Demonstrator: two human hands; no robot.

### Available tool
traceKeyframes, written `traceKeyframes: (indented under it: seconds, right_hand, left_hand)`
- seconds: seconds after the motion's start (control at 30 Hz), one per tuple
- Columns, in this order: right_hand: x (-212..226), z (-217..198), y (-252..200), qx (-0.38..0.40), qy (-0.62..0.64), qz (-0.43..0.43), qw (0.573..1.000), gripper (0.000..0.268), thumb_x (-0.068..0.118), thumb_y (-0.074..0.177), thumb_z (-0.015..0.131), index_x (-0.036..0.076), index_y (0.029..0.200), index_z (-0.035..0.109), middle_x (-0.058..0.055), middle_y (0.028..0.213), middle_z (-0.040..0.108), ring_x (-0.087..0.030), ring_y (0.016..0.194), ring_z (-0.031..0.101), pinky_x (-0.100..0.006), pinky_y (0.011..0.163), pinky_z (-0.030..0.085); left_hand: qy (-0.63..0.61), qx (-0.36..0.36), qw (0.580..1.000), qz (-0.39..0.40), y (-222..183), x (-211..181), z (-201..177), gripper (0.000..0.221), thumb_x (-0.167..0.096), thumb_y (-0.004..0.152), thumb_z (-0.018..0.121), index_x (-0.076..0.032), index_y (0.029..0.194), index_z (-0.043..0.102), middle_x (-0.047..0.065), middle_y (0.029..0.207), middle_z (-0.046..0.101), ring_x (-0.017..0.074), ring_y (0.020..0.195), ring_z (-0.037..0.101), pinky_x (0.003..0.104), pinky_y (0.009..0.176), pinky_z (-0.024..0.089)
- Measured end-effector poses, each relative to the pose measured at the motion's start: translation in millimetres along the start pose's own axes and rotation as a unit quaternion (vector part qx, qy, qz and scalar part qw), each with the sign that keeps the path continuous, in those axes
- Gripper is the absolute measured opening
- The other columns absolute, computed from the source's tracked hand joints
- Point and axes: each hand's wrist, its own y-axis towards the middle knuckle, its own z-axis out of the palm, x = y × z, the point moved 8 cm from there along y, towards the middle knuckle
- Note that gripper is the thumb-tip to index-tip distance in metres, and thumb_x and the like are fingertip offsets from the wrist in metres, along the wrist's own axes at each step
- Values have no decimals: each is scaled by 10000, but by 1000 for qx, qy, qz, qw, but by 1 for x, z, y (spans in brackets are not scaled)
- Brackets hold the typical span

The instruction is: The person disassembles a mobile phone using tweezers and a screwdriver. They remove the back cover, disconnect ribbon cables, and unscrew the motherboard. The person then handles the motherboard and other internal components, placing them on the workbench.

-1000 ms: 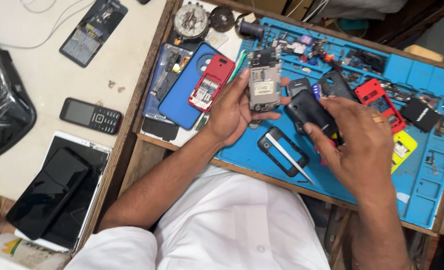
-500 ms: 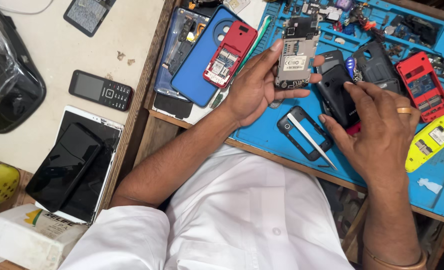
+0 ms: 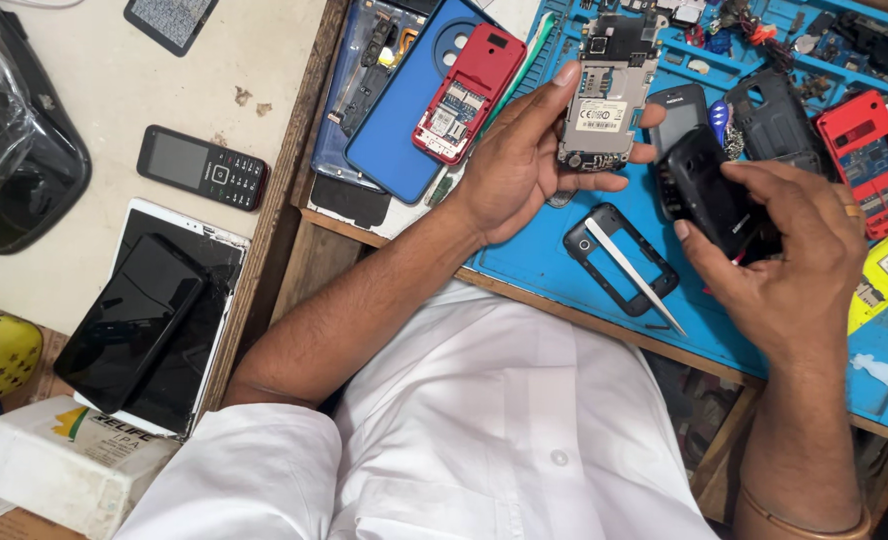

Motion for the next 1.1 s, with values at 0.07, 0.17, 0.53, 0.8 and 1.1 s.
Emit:
traceKeyframes:
  seconds: [0.07, 0.17, 0.53, 0.8, 1.1]
  right_hand:
    - [-6, 0, -1, -5, 31, 20, 999, 502, 182, 857, 929, 35, 1279, 700, -126, 1251, 685, -240, 1055, 643, -342, 958, 531]
    - [-13, -3, -4, -24, 26, 26, 999, 521, 184, 900, 928, 16, 1322, 674, -139, 1279, 662, -246, 1108, 606, -334, 987, 539]
    - [-18, -8, -17, -70, -13, -42, 997, 428, 145, 961, 813, 14, 1324, 628, -132, 1354, 632, -248, 1239, 594, -334, 1073, 492]
    - [-17, -2, -18, -57, -2, -62, 996, 324, 137, 991, 842, 17, 1245, 682, -112, 1265, 707, -241, 1139, 665, -305, 1019, 478]
    - [-8, -1, -13, -38, -17, -62, 997, 259, 142, 1008, 878, 32, 1178, 717, -66, 1103, 755, -187, 998, 696, -283, 920, 430]
  left_hand:
    - [8, -5, 1000, -1, 0, 1, -1, 613, -465, 1167, 265, -12, 1540, 442, 223, 1389, 657, 309, 1221, 713, 403, 934, 673]
    - [11, -1, 1000, 7, 1, 1, -1, 623, -473, 1168, 270, -7, 1546, 438, 226, 1383, 662, 306, 1218, 715, 400, 929, 676]
    - [315, -49, 925, 207, -15, -28, 12, 550, -222, 1074, 775, -82, 1504, 462, 140, 1328, 633, 201, 1239, 633, 316, 1041, 584]
    - [253, -45, 956, 139, -10, -13, 4, 470, -194, 1170, 583, -107, 1593, 398, 103, 1469, 590, 138, 1262, 598, 303, 1093, 579]
    - [222, 1, 966, 136, -9, 1, -5, 469, -137, 1218, 495, -126, 1627, 267, 140, 1536, 558, 146, 1329, 647, 316, 1095, 642]
